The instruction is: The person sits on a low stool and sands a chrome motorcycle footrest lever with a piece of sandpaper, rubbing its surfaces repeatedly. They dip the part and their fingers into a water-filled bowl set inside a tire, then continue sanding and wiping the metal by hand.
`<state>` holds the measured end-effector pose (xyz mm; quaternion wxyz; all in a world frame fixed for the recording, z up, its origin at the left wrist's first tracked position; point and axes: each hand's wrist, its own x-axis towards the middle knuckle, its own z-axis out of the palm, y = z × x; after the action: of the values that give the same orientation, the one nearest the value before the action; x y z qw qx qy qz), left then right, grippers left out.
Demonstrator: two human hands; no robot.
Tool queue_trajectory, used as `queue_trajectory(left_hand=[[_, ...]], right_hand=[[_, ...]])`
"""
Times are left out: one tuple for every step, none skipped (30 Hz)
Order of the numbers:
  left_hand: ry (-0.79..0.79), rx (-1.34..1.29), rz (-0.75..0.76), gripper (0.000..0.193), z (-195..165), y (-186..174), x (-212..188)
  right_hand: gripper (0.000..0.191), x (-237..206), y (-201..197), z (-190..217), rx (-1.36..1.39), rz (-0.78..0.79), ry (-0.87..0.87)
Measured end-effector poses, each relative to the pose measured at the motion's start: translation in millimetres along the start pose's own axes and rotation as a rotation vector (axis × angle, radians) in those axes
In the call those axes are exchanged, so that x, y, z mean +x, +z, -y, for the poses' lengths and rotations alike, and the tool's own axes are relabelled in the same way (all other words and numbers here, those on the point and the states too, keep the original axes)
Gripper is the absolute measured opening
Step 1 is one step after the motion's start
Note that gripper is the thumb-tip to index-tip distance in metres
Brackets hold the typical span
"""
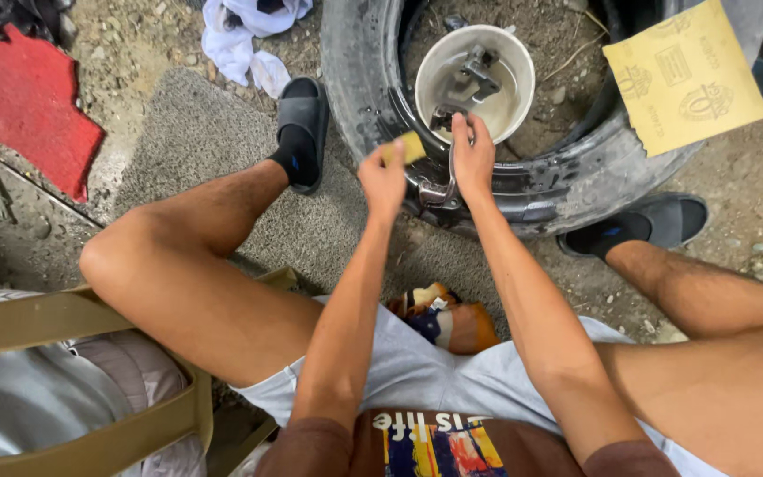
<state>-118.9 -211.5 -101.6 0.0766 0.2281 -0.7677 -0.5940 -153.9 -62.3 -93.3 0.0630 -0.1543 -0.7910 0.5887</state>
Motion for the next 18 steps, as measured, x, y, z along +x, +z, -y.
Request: queue_trajectory(left_hand=[[0.090, 0.050, -0.037, 0.034, 4, -5, 7], [0.186, 0.102, -0.072, 0.033, 5, -10, 17], [0.288, 0.151, -0.108, 0.032, 4, -12, 26], [0.216, 0.134, -0.072, 0.032, 2, -11, 32], [0.145, 0.114, -0.036, 0.032, 0, -7, 38], [0.072, 0.094, 0.003, 0.032, -4, 0, 42], [0.064, 0.046, 0.012, 0.032, -10, 10, 46], [0.055, 0.000, 0.021, 0.032, -17, 23, 51], [0.046, -0.047, 0.033, 0.033, -24, 34, 54], [0.004, -0.002, 0.051, 0.037, -30, 43, 56], [-0.038, 0.043, 0.069, 0.041, -37, 52, 58], [-0.080, 0.089, 0.087, 0.045, -43, 58, 61], [-0.096, 0.195, 0.116, 0.049, -48, 60, 64], [-0.112, 0.302, 0.144, 0.052, -53, 61, 67], [-0.126, 0.408, 0.170, 0.055, -58, 62, 71], [-0.156, 0.409, 0.188, 0.058, -62, 62, 75], [-0.186, 0.412, 0.207, 0.060, -65, 61, 79], [-0.215, 0.418, 0.228, 0.063, -68, 61, 83]], right_hand=[[0.054, 0, 1, 2, 0.000, 0.012, 0.033], [0.054, 0, 3, 2, 0.013, 0.014, 0.048], [0.053, 0, 5, 3, 0.029, 0.015, 0.058], [0.052, 1, 7, 4, 0.043, 0.017, 0.061], [0.052, 2, 9, 5, 0.050, 0.022, 0.054], [0.051, 4, 11, 5, 0.055, 0.026, 0.049], [0.051, 5, 13, 6, 0.058, 0.030, 0.047], [0.050, 7, 15, 6, 0.072, 0.031, 0.026], [0.049, 10, 17, 5, 0.086, 0.031, 0.005], [0.048, 13, 19, 5, 0.100, 0.030, -0.017], [0.048, 16, 21, 4, 0.090, 0.031, 0.000], [0.048, 19, 22, 4, 0.080, 0.033, 0.018], [0.048, 22, 24, 4, 0.071, 0.036, 0.038], [0.048, 25, 26, 3, 0.060, 0.043, 0.070], [0.048, 28, 28, 3, 0.049, 0.049, 0.101], [0.048, 32, 30, 3, 0.039, 0.054, 0.130], [0.047, 35, 32, 3, 0.035, 0.055, 0.119], [0.047, 39, 34, 3, 0.033, 0.054, 0.110]])
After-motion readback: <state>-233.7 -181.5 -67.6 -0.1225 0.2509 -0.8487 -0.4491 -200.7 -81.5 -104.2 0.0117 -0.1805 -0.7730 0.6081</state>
